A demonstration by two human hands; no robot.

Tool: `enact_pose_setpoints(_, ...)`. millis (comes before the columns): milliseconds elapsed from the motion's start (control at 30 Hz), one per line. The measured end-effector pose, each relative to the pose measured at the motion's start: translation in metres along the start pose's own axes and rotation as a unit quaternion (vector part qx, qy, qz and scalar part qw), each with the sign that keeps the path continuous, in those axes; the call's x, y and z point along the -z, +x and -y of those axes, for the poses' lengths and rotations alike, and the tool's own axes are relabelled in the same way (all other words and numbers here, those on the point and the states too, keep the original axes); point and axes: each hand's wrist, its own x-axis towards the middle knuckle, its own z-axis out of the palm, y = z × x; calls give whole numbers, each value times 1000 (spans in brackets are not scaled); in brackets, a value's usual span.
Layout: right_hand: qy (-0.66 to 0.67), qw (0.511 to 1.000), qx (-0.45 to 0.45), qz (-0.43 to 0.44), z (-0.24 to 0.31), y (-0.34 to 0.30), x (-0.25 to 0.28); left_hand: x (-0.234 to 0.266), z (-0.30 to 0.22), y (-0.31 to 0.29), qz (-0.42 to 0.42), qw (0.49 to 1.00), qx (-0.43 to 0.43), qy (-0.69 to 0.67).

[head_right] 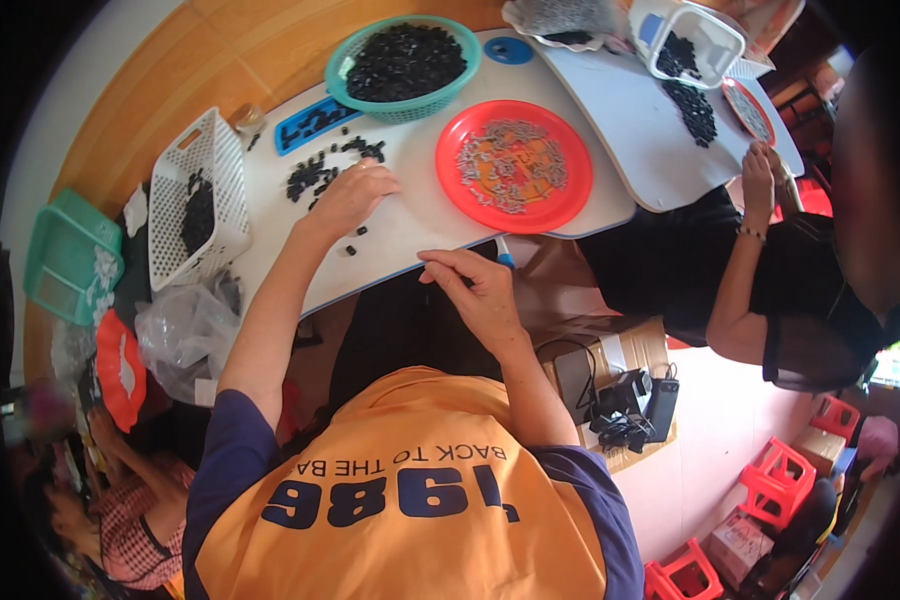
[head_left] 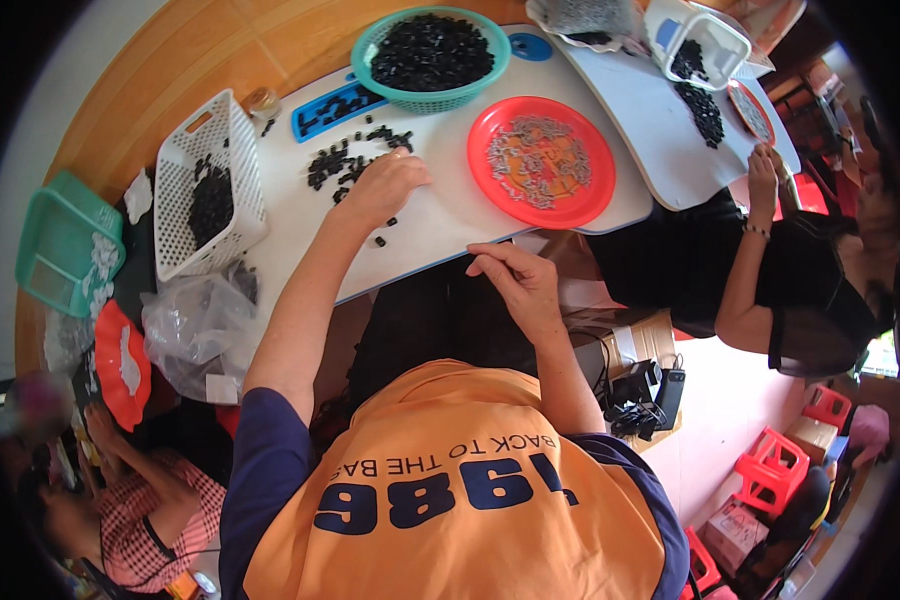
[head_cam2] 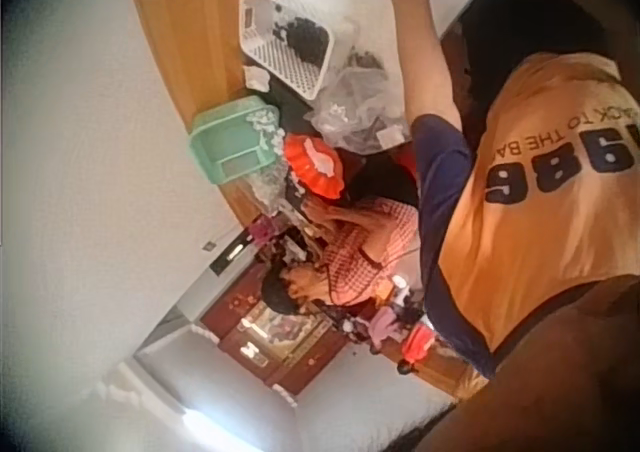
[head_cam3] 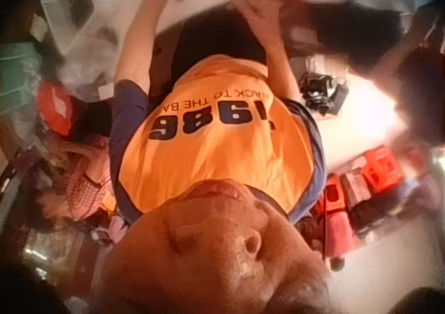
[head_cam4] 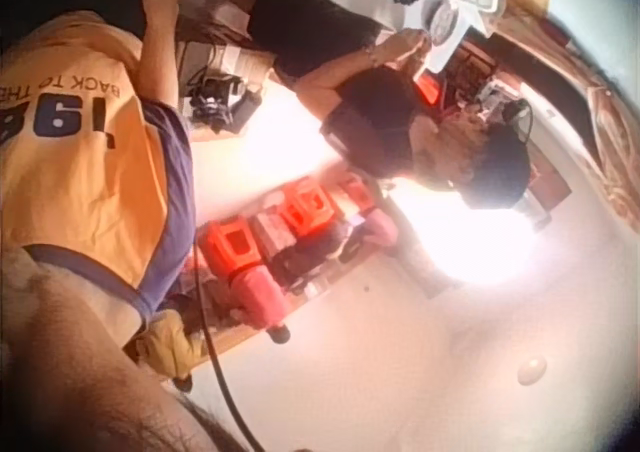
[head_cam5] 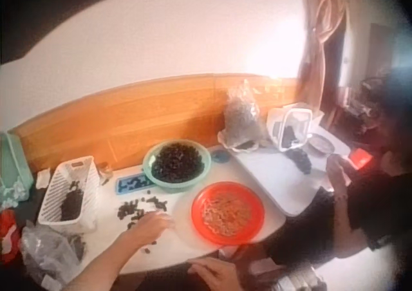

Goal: The person is manually assembling small black plastic components by inserting small orange parts into them.

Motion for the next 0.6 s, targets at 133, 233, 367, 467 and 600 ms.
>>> enact_pose_setpoints(133,5,995,-38,-91,-8,10,31,-1,1,-1,-18,1000,6,-19)
enact_pose_setpoints(233,-94,984,-41,-147,-17,32,56,4,-16,-5,-62,987,102,-104)
enact_pose_setpoints(367,-286,948,8,-138,-31,64,85,14,-49,-18,-145,942,175,-249)
enact_pose_setpoints(467,-336,933,17,-130,-43,86,103,14,-77,-39,-169,891,216,-363)
enact_pose_setpoints(600,-394,910,69,-107,-54,108,117,-1,-113,-72,-203,759,280,-552)
